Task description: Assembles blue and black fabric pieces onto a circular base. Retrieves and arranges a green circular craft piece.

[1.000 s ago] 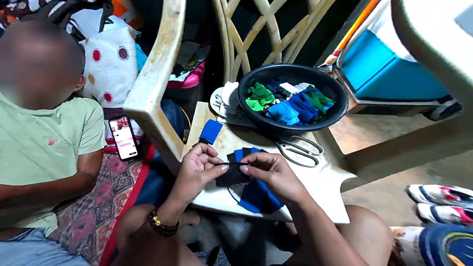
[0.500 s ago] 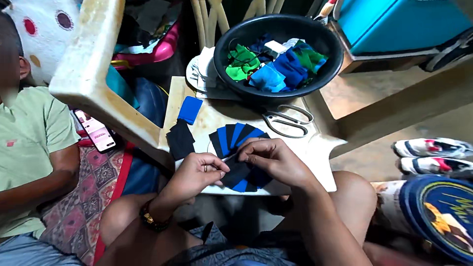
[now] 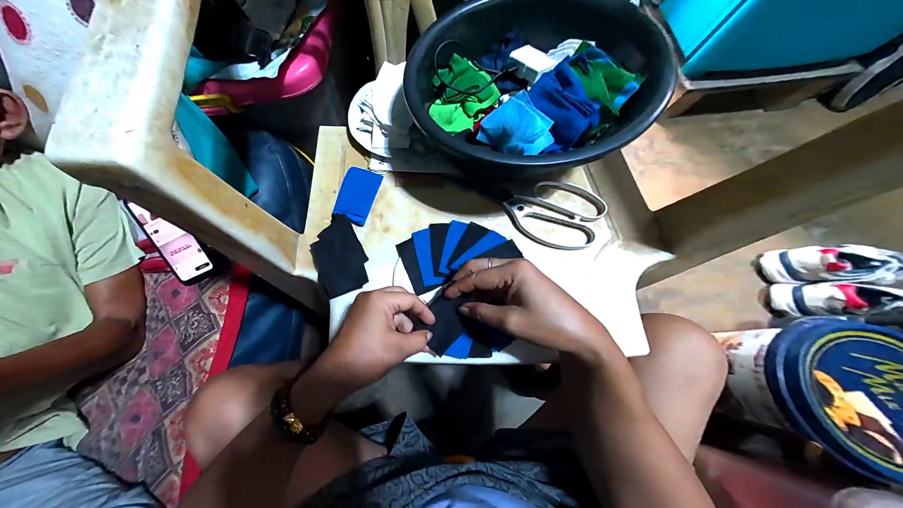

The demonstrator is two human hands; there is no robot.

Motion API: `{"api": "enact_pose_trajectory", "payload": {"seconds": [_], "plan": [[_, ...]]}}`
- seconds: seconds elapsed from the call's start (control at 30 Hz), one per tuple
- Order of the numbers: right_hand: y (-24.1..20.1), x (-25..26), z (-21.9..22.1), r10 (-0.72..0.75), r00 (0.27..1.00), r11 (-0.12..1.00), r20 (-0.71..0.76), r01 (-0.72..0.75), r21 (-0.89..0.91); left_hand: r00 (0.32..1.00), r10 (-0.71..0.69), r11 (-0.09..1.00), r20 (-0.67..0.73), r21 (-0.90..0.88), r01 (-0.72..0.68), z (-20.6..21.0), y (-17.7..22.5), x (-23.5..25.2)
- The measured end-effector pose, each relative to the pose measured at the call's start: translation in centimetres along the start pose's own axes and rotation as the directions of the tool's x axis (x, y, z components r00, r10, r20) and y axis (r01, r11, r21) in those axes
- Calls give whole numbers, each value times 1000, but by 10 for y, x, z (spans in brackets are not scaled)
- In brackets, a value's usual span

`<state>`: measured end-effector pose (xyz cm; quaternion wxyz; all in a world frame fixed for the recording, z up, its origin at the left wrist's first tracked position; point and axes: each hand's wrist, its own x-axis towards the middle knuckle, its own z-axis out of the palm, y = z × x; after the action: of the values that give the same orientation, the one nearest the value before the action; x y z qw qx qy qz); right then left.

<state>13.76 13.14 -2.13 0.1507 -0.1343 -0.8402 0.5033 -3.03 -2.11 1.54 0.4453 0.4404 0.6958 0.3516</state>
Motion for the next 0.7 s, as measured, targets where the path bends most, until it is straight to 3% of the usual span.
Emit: {"api": "enact_pose_trajectory", "payload": {"seconds": [0.17,0.23,0.3,0.37,0.43,0.53,0.6,0.7], "plan": [[1,0,0,-11,999,999,-42,12,40,997,54,998,-61,-10,-55,0,-1,-1],[0,-1,2,-37,989,989,-141,56,134,976,144,987,-162,-48,-153,2,-2,-3],[1,0,2,-136,959,966,-248,184,182,915,292,947,-278,-53,-318,4,-5,-4],[0,0,4,-204,917,933,-342,288,216,791,484,865,-375,63,-499,7,-8,-3],[0,-1,7,-230,889,896,-395,352,271,600,690,721,-406,311,-619,9,-12,-1],[0,0,8,-298,858,832,-418,448,326,317,901,433,-295,614,-660,9,-18,2],[1,2,7,-337,841,789,-424,497,360,213,963,265,-164,721,-640,8,-23,2],[1,3,6,-356,830,749,-430,528,400,171,982,171,-80,764,-622,8,-26,1]]}}
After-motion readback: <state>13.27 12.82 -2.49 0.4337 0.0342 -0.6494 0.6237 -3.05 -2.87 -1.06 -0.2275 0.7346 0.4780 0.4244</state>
